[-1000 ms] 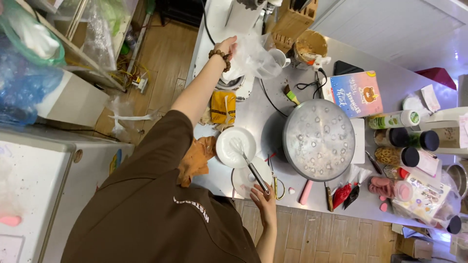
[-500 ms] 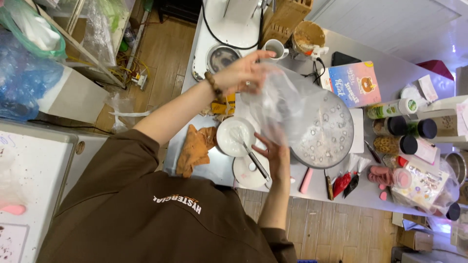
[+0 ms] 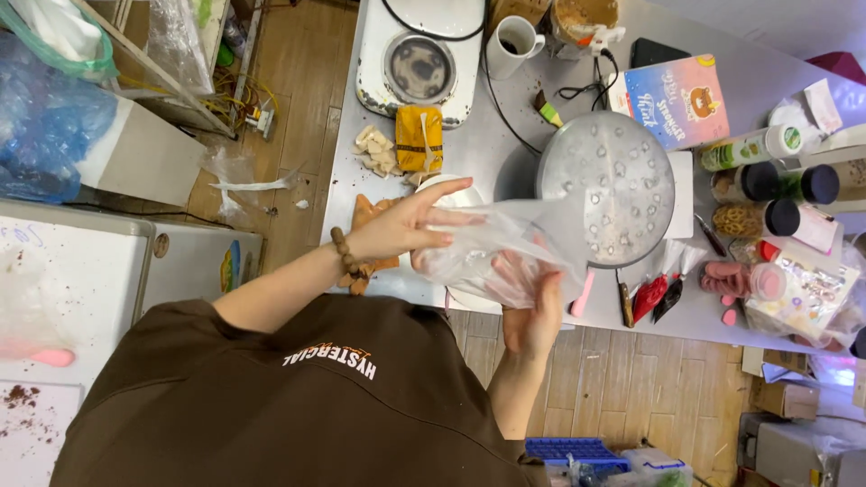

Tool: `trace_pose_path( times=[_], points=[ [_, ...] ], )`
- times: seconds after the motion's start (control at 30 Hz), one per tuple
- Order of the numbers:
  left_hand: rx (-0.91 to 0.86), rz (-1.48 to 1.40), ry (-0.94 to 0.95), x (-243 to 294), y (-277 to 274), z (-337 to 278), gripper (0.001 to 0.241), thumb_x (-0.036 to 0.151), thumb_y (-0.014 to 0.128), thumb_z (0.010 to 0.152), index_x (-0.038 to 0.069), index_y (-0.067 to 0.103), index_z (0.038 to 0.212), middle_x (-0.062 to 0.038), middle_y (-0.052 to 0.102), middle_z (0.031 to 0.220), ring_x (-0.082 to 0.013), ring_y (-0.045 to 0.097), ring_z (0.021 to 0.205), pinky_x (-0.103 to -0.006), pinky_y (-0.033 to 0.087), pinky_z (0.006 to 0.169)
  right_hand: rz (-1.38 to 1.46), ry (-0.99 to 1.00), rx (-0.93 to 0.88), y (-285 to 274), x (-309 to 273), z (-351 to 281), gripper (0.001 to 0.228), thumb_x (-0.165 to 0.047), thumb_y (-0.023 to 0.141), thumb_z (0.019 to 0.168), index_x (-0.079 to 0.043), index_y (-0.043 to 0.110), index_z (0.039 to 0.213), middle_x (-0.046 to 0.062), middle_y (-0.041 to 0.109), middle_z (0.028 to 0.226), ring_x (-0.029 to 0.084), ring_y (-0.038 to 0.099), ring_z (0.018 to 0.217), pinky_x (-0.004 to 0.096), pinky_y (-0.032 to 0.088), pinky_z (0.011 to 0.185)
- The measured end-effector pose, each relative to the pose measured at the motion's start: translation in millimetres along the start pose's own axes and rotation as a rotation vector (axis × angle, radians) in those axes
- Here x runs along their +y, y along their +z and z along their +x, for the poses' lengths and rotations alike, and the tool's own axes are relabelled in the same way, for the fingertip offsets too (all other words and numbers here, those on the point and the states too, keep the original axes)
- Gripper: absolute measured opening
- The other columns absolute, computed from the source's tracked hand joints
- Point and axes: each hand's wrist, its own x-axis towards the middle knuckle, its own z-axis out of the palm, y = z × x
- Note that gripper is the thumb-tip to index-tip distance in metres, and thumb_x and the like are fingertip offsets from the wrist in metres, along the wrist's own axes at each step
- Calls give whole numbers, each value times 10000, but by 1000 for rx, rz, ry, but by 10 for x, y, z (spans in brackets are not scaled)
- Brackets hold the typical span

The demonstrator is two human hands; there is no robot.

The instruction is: The recorder is mixing cream ingredients in a bowl and filling a plastic piping bag in a bakery kitchen.

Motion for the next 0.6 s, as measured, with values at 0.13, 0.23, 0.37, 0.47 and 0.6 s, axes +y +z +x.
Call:
trace_pose_path(
  times=[0.13,0.23,0.37,0.47,0.6],
  points=[
    [205,152,81,53,39,-56,826,-81,552,870,143,288,1621,-118,655,1447,7,610,667,-181,537,527,-207,-87,-35,-476,115,-112,493,-372,474,1102,49,526,1354,224,716,1157,300,742,977,410,628,788],
    [433,553,122,292,78,-24,785,-97,527,858,175,411,1586,-105,736,1376,-44,625,602,-211,536,514,-562,-232,-75,-319,-168,-214,314,-173,518,1123,90,639,1244,200,743,957,263,756,830,379,645,745],
    [371,801,208,581,164,30,838,-120,489,791,169,380,1570,-172,678,1365,-127,733,579,-254,609,557,-666,-267,-53,-177,-653,-300,321,-51,536,1055,49,640,1341,127,710,774,152,660,601,273,532,543],
    [321,976,237,613,323,123,838,-110,508,778,154,370,1562,-197,679,1219,-176,759,592,-288,629,588,-630,-268,-30,-220,-922,-321,342,-19,551,1017,48,653,1337,99,694,751,108,594,527,230,441,449],
    [334,1182,147,666,597,297,767,-83,571,841,172,413,1548,-169,735,1063,-233,744,566,-313,590,534,-622,-347,28,-614,-1137,-297,412,9,550,967,66,683,1353,93,681,768,74,536,484,196,356,426]
  ],
)
